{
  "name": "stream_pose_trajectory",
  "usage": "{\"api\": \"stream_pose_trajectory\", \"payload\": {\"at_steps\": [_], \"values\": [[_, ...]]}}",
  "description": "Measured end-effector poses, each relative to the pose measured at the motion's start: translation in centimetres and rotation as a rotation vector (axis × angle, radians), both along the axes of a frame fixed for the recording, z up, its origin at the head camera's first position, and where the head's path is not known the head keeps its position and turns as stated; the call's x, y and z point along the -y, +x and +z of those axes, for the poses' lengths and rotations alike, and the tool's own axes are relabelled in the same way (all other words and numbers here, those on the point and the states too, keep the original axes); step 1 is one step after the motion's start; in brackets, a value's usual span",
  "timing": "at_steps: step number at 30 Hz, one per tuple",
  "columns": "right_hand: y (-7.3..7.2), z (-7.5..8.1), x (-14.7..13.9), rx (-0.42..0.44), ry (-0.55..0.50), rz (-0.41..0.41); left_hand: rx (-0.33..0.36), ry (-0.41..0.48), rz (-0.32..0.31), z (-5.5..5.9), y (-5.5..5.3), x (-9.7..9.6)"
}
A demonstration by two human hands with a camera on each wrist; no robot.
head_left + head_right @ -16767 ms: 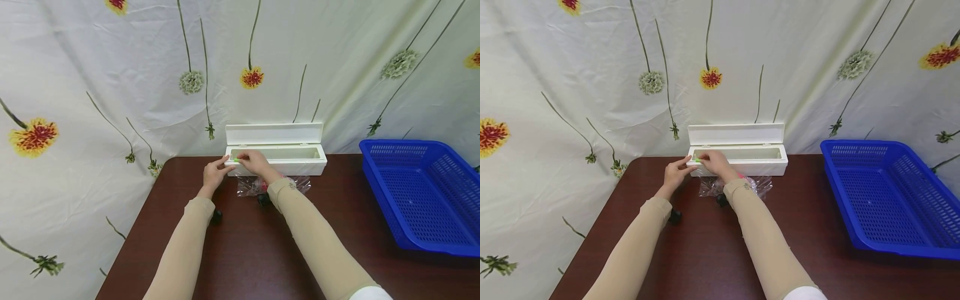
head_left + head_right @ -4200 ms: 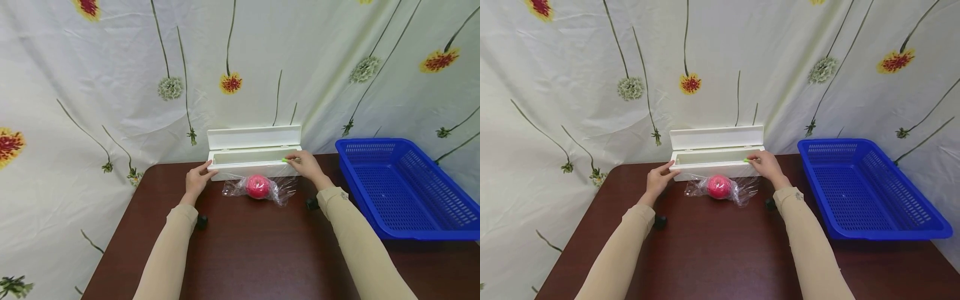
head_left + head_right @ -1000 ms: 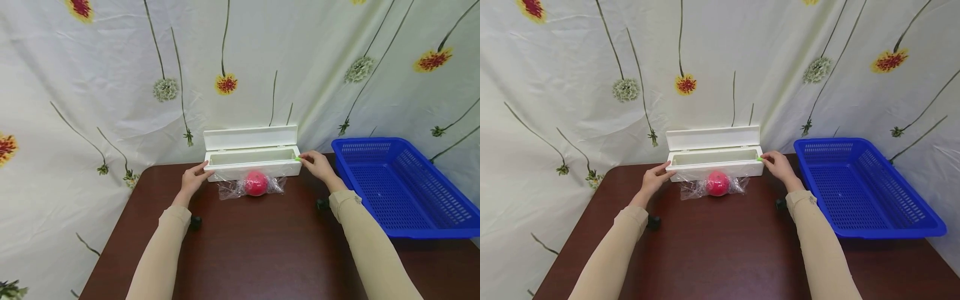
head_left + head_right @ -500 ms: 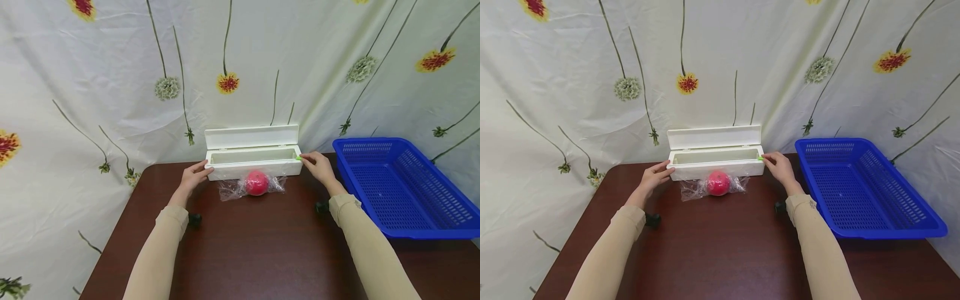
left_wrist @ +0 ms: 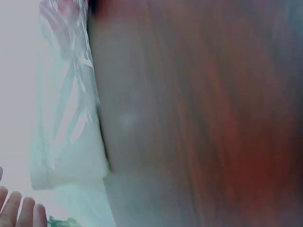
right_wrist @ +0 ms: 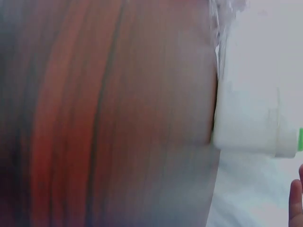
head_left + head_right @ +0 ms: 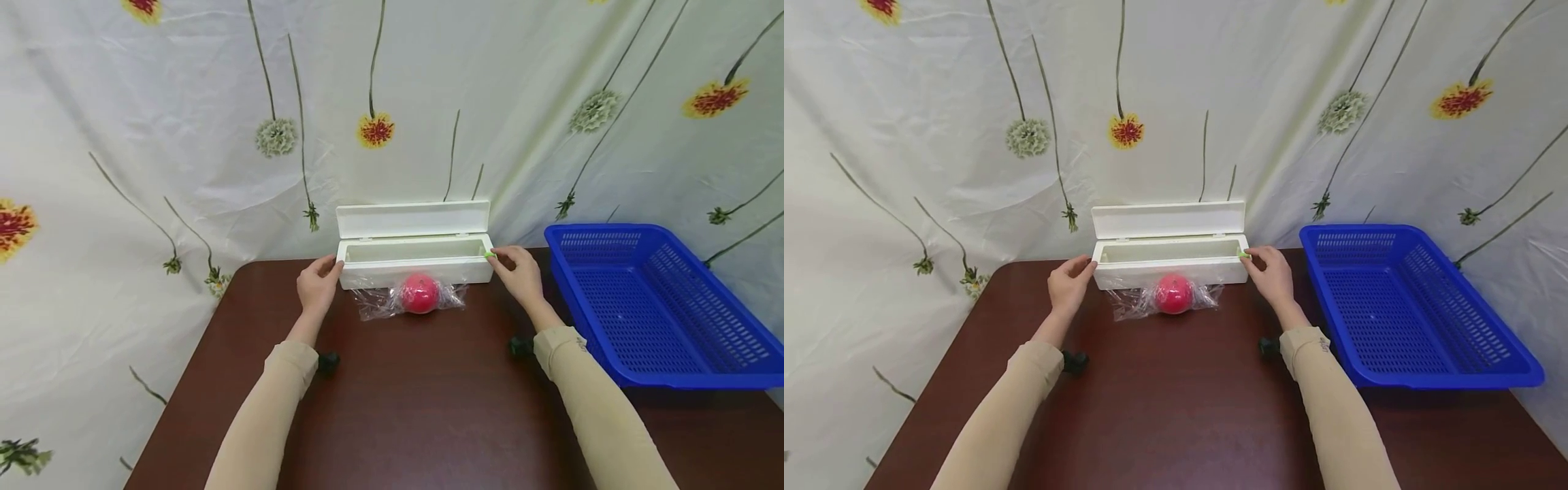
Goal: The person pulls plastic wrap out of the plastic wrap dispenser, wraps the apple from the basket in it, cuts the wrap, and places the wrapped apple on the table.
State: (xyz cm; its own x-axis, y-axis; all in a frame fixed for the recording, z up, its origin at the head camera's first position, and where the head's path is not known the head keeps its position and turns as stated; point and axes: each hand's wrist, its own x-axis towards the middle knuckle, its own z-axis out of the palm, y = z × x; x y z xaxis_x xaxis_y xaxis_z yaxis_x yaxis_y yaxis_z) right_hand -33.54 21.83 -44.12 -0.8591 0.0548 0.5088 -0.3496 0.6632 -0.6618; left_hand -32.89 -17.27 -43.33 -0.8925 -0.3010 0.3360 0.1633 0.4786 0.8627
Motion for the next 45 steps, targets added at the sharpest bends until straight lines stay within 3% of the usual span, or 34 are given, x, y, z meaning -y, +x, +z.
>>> {"api": "stream_pose_trajectory", "payload": {"at_steps": [4,11,19,24,29,33,39,45], "values": [[0.5,0.2,0.9,-0.061,0.002,0.034,-0.074,0.019,0.011,0.3,0.9,-1.1],[1.2,0.3,2.9,-0.089,-0.002,0.112,-0.102,0.061,-0.119,0.1,2.4,-3.3],[1.9,-0.7,5.2,-0.049,-0.038,0.195,-0.099,-0.012,-0.237,-1.0,3.9,-6.1],[2.5,-1.5,6.4,0.029,-0.095,0.286,-0.112,-0.1,-0.328,-1.6,4.1,-7.4],[2.8,-2.2,7.5,0.067,-0.11,0.312,-0.057,-0.122,-0.392,-2.2,4.2,-8.6],[2.9,-2.7,8.2,0.112,-0.13,0.302,-0.034,-0.138,-0.396,-3.0,4.3,-9.3],[3.1,-3.8,9.3,0.144,-0.144,0.291,-0.061,-0.185,-0.402,-3.9,4.1,-9.7],[3.3,-4.9,9.9,0.145,-0.187,0.303,-0.1,-0.117,-0.43,-5.1,4.1,-10.0]]}}
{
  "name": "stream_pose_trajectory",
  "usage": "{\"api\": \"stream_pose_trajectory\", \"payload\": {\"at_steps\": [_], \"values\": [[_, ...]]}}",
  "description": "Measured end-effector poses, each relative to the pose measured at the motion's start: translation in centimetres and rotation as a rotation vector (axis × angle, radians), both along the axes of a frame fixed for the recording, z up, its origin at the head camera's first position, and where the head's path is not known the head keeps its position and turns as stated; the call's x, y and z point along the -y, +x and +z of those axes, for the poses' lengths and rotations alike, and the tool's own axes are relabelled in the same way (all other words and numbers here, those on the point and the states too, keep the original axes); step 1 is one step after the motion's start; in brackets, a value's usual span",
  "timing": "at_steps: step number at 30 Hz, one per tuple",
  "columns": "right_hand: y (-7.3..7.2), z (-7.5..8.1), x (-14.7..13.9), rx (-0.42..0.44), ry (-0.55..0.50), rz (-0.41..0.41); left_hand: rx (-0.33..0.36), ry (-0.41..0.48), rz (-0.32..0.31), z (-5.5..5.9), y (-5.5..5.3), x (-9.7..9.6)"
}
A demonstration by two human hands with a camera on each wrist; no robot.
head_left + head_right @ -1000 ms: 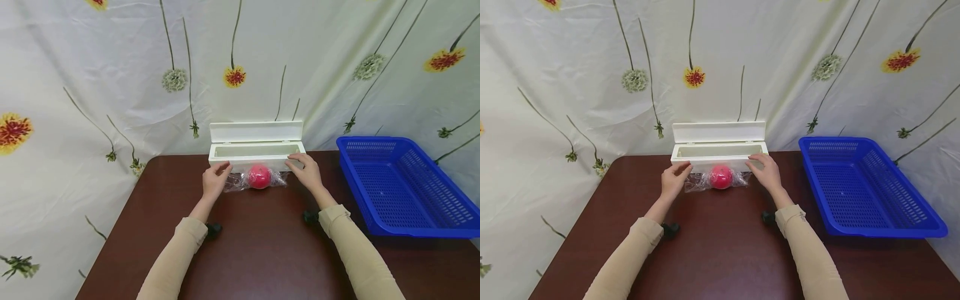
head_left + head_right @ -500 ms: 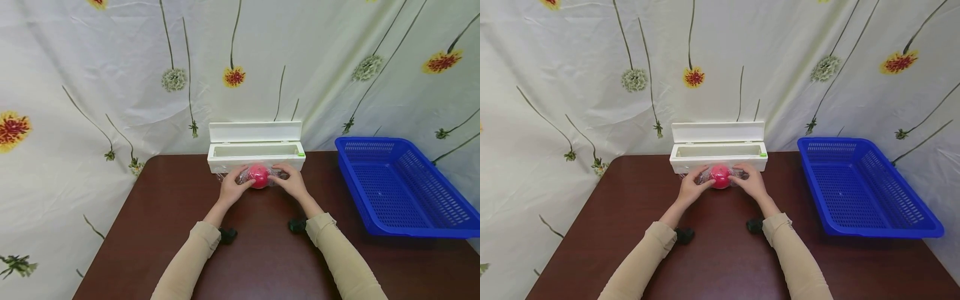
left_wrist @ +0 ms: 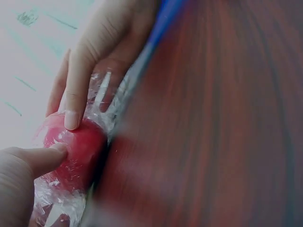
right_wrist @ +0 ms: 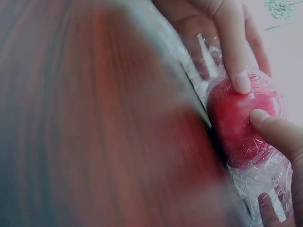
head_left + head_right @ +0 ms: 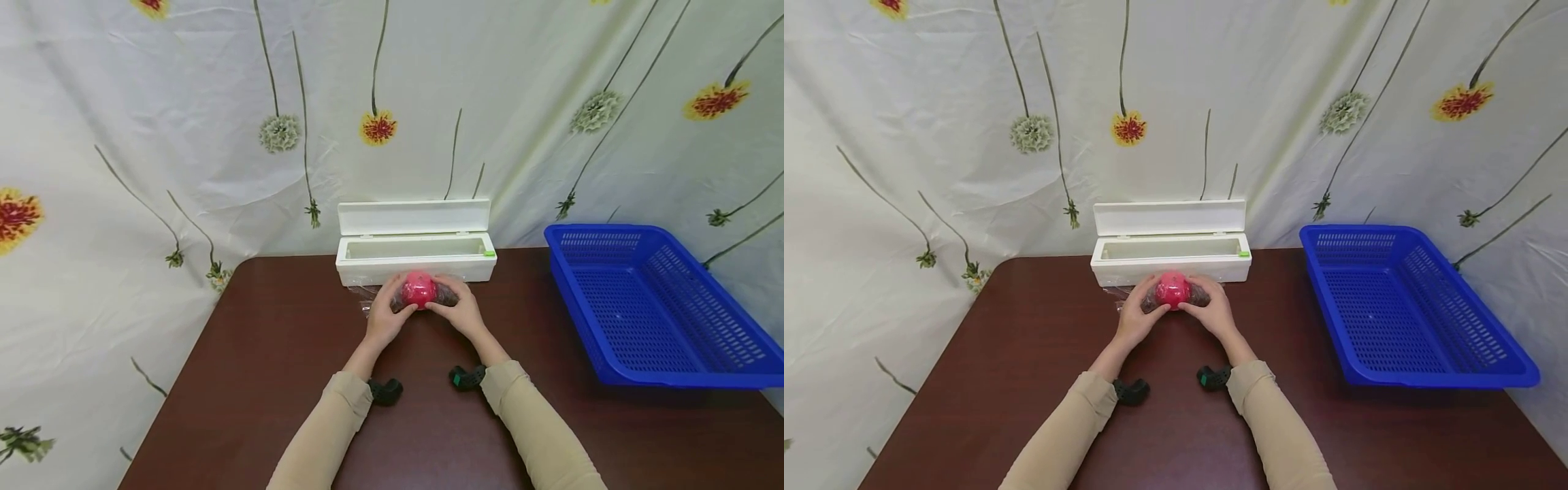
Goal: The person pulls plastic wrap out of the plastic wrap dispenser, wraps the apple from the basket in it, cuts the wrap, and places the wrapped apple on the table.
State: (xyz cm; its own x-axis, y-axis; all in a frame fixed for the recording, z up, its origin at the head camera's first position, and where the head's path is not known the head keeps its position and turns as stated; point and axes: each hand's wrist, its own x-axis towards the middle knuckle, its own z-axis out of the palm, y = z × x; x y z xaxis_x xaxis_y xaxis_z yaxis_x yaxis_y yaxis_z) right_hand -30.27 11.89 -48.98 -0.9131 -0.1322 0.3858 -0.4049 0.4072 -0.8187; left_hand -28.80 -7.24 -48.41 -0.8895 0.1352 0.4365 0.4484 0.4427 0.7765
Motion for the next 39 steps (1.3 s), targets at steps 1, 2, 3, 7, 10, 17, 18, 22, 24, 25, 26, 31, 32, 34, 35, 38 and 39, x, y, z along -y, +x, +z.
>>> {"api": "stream_pose_trajectory", "payload": {"at_steps": [1,2,3,7,10,17,18,22,24,25,26,31,32,34,35,38,39], "values": [[0.0,-0.1,0.1,0.004,-0.006,0.0,-0.008,0.009,-0.001,-0.2,0.0,0.0],[0.1,-0.2,0.1,0.003,-0.011,0.003,-0.02,0.015,0.001,-0.5,0.0,0.0],[0.1,-0.3,0.1,-0.003,-0.014,0.004,-0.027,0.019,0.005,-0.7,-0.1,-0.1],[0.3,-0.5,0.1,-0.035,-0.006,0.011,-0.071,0.028,0.018,-1.3,0.0,0.0],[0.6,-0.5,0.1,-0.053,0.005,0.011,-0.073,0.042,0.025,-1.5,0.2,0.1],[1.4,-0.2,-0.1,-0.062,0.018,0.003,-0.092,0.049,0.021,-1.4,1.2,0.2],[1.5,-0.2,-0.2,-0.053,0.014,0.004,-0.095,0.05,0.021,-1.4,1.3,0.3],[1.9,-0.1,-0.3,-0.026,-0.006,0.015,-0.077,0.07,0.033,-1.2,1.7,0.4],[2.1,-0.1,-0.4,-0.024,-0.019,0.024,-0.065,0.076,0.045,-1.2,1.9,0.5],[2.2,-0.1,-0.4,-0.024,-0.023,0.027,-0.058,0.077,0.051,-1.1,2.0,0.5],[2.4,-0.1,-0.4,-0.028,-0.023,0.027,-0.053,0.078,0.054,-1.1,2.2,0.6],[2.9,0.0,-0.3,-0.026,-0.017,0.017,-0.034,0.093,0.059,-1.0,2.6,0.7],[3.0,0.1,-0.3,-0.024,-0.015,0.014,-0.031,0.099,0.061,-1.0,2.6,0.8],[3.2,0.2,-0.3,-0.014,-0.021,0.012,-0.023,0.11,0.063,-1.0,2.7,0.8],[3.3,0.2,-0.3,-0.01,-0.023,0.012,-0.02,0.116,0.064,-1.0,2.8,0.8],[3.6,0.4,-0.3,0.007,-0.033,0.011,-0.01,0.117,0.08,-0.9,3.0,0.8],[3.7,0.4,-0.3,0.013,-0.037,0.012,-0.006,0.116,0.085,-0.9,3.1,0.8]]}}
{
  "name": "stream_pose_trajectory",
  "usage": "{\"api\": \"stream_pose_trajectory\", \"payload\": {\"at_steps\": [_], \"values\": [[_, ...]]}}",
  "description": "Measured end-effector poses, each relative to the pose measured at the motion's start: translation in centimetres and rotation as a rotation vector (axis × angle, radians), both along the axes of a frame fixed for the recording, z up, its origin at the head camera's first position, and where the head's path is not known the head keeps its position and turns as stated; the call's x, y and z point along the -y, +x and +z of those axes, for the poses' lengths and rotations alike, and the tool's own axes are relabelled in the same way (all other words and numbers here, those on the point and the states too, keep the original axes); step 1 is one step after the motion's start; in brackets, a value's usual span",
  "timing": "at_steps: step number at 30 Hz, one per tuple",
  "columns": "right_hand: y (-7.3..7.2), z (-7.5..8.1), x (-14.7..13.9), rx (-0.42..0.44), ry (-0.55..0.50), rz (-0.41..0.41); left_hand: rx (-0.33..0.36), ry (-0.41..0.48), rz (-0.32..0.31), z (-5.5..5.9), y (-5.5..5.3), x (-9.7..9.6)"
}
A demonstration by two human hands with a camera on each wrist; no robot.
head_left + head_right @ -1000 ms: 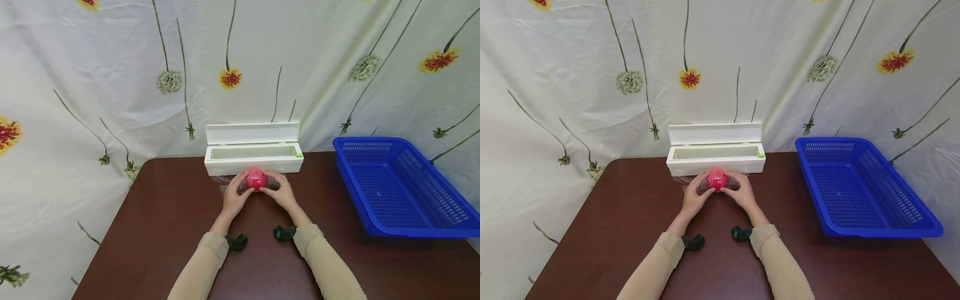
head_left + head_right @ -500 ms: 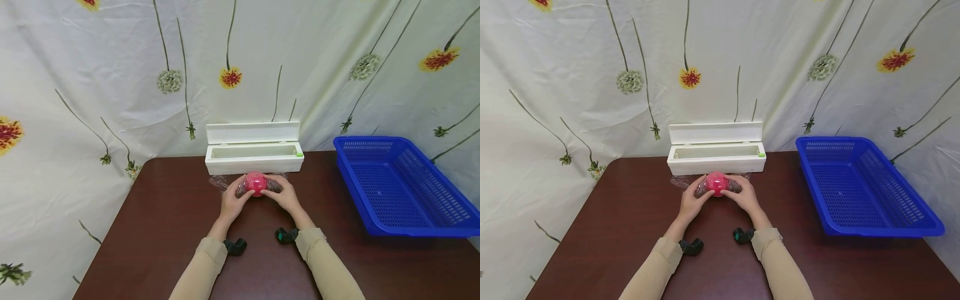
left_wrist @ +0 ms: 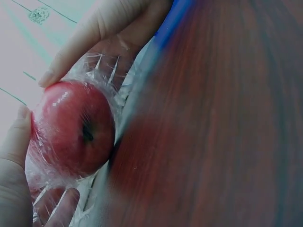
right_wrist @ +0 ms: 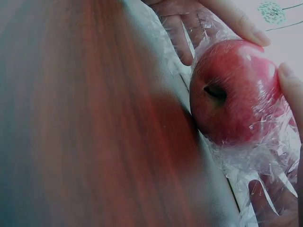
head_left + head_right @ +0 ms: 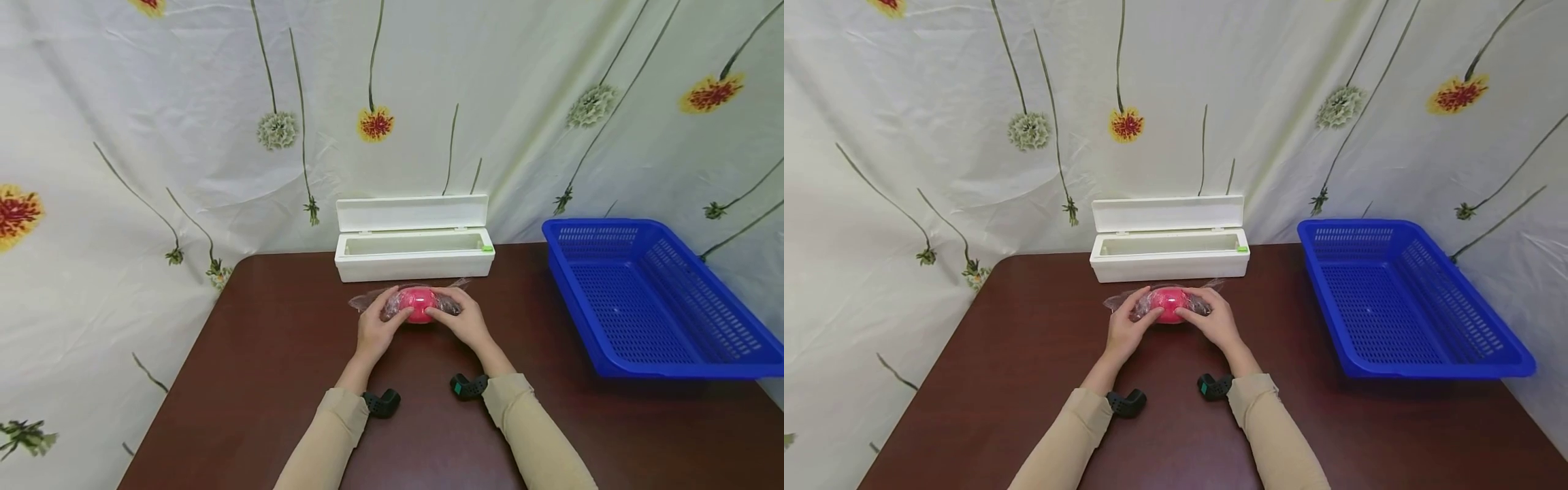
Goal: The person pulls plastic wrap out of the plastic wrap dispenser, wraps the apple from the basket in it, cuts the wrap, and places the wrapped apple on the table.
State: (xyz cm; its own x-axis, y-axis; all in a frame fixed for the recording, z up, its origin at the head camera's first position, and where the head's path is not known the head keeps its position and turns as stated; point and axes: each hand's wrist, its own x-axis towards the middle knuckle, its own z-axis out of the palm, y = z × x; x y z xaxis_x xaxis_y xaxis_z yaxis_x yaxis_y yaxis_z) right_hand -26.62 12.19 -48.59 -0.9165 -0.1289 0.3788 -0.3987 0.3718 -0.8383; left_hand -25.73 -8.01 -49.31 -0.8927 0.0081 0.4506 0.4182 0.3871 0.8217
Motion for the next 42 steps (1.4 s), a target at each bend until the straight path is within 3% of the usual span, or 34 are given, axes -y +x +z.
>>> {"api": "stream_pose_trajectory", "payload": {"at_steps": [14,20,27,37,42], "values": [[0.2,0.3,-0.2,0.071,0.058,0.109,0.07,-0.021,0.066,0.6,0.4,-0.2],[0.3,0.5,-0.4,0.137,0.093,0.091,0.067,-0.001,0.059,0.9,0.6,-0.2],[0.6,1.4,-0.7,0.127,0.091,0.084,0.07,0.034,-0.042,2.0,0.6,0.4],[1.0,3.6,-1.3,0.015,0.098,0.078,0.095,-0.036,-0.126,5.3,1.5,1.0],[1.5,5.0,-1.6,-0.025,0.081,0.077,0.088,-0.003,-0.195,7.0,2.1,0.9]]}}
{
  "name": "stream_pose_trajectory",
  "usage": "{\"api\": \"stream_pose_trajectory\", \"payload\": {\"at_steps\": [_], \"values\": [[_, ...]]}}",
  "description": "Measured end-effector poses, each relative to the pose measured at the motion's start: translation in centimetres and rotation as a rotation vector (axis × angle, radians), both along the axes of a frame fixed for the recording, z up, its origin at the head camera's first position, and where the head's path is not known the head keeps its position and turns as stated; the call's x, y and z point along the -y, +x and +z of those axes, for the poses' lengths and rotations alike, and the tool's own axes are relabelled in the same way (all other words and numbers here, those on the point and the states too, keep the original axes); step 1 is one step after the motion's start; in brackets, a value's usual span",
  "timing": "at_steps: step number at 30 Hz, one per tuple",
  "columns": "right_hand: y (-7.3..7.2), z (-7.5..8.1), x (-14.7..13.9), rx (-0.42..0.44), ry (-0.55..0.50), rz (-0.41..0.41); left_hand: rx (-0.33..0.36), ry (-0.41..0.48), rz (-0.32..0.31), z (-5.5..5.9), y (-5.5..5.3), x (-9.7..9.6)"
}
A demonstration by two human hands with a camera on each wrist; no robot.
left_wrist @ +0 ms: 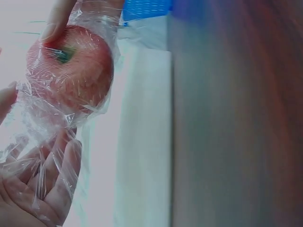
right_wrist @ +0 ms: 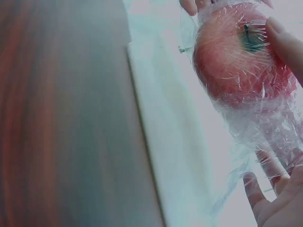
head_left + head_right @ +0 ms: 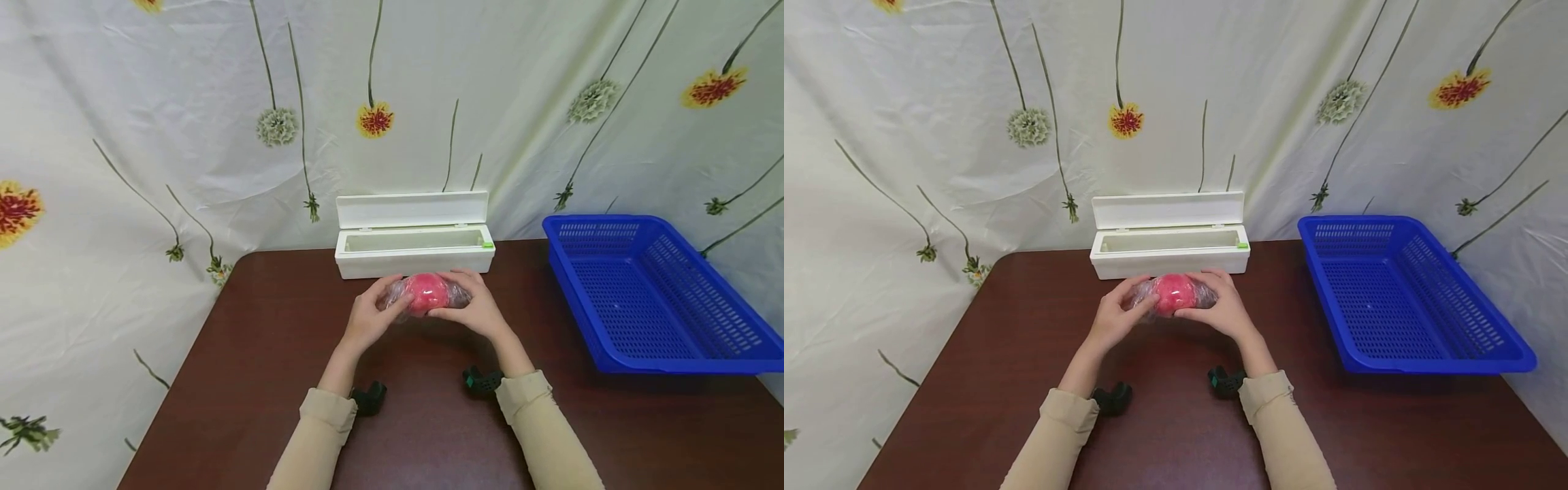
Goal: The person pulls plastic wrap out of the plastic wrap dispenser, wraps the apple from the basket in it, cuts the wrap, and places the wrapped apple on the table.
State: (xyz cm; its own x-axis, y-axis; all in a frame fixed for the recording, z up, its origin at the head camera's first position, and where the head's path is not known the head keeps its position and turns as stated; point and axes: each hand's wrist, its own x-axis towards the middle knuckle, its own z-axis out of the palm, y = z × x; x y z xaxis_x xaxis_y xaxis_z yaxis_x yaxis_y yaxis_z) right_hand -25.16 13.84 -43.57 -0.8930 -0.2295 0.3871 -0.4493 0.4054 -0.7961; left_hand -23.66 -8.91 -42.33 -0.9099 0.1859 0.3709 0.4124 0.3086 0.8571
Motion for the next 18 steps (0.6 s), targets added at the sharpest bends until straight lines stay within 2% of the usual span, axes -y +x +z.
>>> {"api": "stream_pose_trajectory", "payload": {"at_steps": [3,7,10,14,18], "values": [[0.5,1.2,-0.1,-0.021,-0.015,-0.001,0.023,0.043,-0.042,1.3,0.6,-0.1],[1.1,2.6,-0.1,-0.048,-0.058,0.033,0.035,0.089,-0.077,4.3,2.5,-0.5],[1.6,3.6,-0.2,-0.051,-0.105,0.074,0.016,0.103,-0.09,6.3,3.8,-0.7],[2.4,4.8,-0.4,-0.018,-0.134,0.109,-0.001,0.103,-0.112,7.6,4.7,-0.7],[3.1,5.6,-0.7,-0.018,-0.148,0.119,0.014,0.121,-0.173,8.2,5.1,-0.4]]}}
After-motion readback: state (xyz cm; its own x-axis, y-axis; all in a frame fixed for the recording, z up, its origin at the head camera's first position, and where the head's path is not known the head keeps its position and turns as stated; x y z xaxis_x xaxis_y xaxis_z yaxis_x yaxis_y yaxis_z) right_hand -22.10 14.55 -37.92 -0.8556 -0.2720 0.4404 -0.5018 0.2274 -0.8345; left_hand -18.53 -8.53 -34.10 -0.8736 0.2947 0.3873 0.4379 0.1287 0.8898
